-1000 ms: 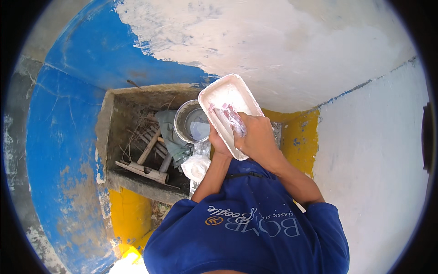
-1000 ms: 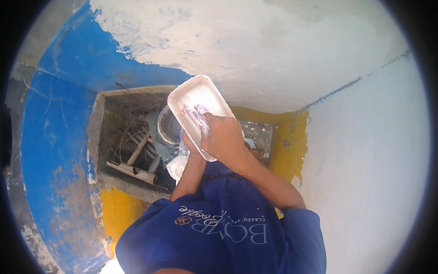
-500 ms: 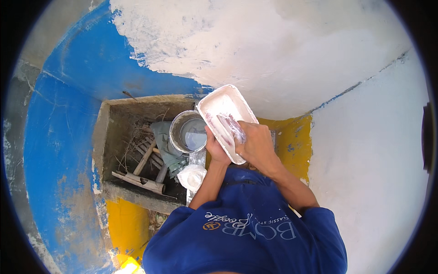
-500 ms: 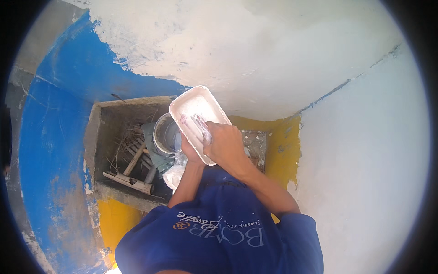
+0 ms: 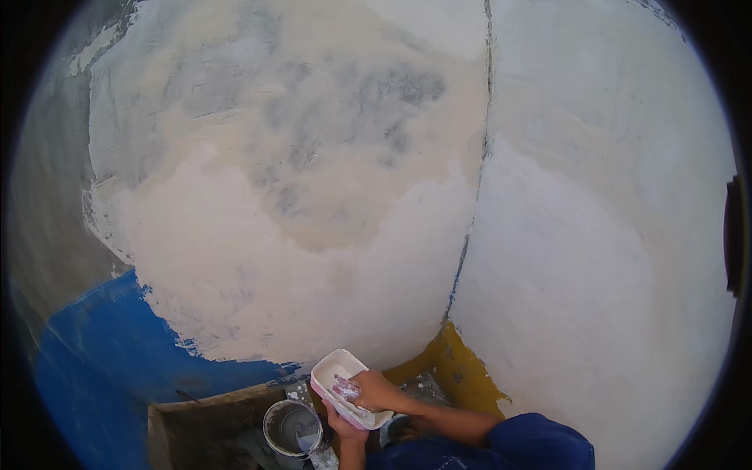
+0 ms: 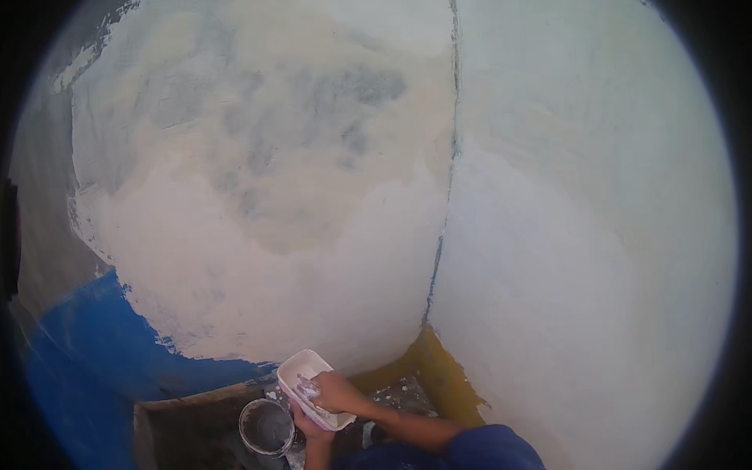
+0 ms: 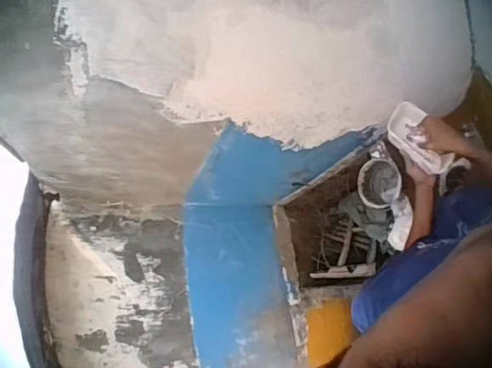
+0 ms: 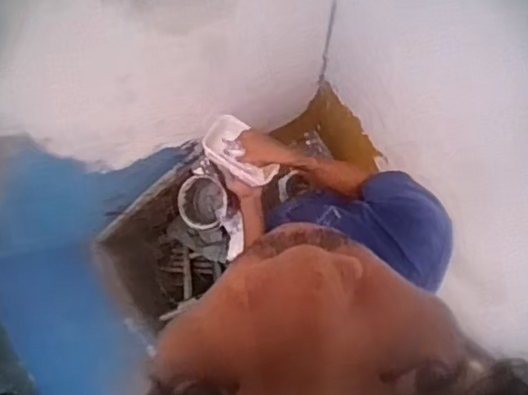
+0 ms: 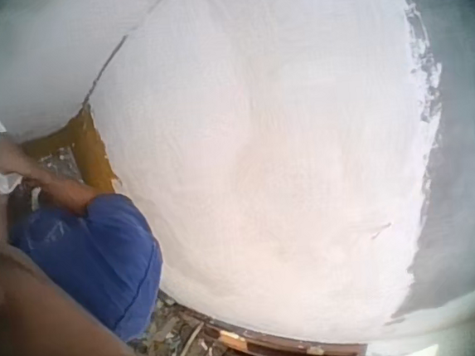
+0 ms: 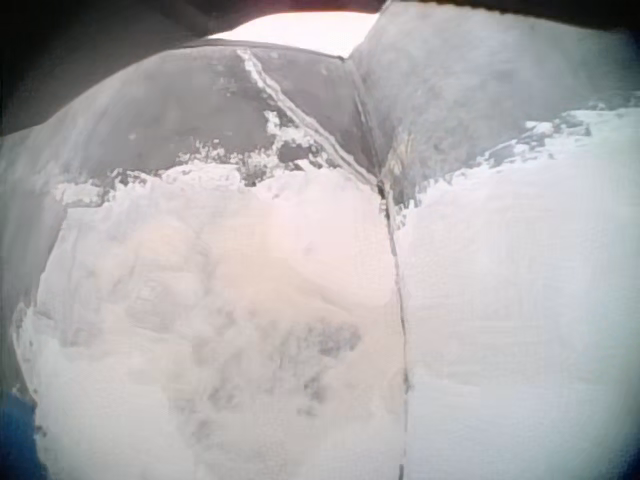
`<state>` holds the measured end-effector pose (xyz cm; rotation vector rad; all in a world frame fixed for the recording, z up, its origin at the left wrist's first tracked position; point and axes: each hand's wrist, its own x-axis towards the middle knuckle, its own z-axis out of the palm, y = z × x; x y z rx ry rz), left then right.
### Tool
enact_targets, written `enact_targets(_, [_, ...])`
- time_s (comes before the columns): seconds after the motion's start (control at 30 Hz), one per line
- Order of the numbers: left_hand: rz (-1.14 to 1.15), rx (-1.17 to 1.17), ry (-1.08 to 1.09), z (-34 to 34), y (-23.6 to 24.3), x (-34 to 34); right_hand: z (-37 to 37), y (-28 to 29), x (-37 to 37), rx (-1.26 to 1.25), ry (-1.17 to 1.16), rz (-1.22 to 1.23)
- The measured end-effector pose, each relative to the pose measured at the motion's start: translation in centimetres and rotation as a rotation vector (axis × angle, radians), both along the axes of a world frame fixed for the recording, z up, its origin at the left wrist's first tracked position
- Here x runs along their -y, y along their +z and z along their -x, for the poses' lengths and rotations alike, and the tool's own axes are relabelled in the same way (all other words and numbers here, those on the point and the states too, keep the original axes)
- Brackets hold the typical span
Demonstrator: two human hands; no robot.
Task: The person applies plaster to a wall using a putty knife, taking fresh plaster from a small container as needed.
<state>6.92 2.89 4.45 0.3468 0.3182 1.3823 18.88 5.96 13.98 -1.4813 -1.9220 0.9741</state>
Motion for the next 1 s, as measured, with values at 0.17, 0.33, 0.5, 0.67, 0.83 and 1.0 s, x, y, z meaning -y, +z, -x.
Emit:
enact_targets(0.17, [0.019,-0.056,-0.08,-0.8,-0.5,0.3,-4.0,-0.3,-1.3,-0.128,0.018,0.15])
enact_targets(0.33, [0.031,-0.042,-0.181,-1.8,-1.3,-0.1,-9.5,-2.9,-1.6,-0.472,-0.121,0.475])
enact_targets(0.5, [0.056,-0.013,-0.169,-1.9,-0.9,0.2,-13.8,-0.7,-2.2,-1.191,-0.227,0.496])
enact_targets(0.67, [0.089,0.043,-0.218,-2.2,-2.0,0.6,-19.9,14.8,-5.9,-1.443,-0.474,-0.097])
enact_targets(0.83, [0.09,-0.031,-0.144,-2.0,-1.6,1.8,-26.8,36.8,-10.8,-1.153,-0.419,-0.742])
enact_targets(1.0, [0.357,0.057,-0.079,-2.2,-1.2,3.5,-31.7,54.3,-13.6,-0.536,-0.739,-1.333])
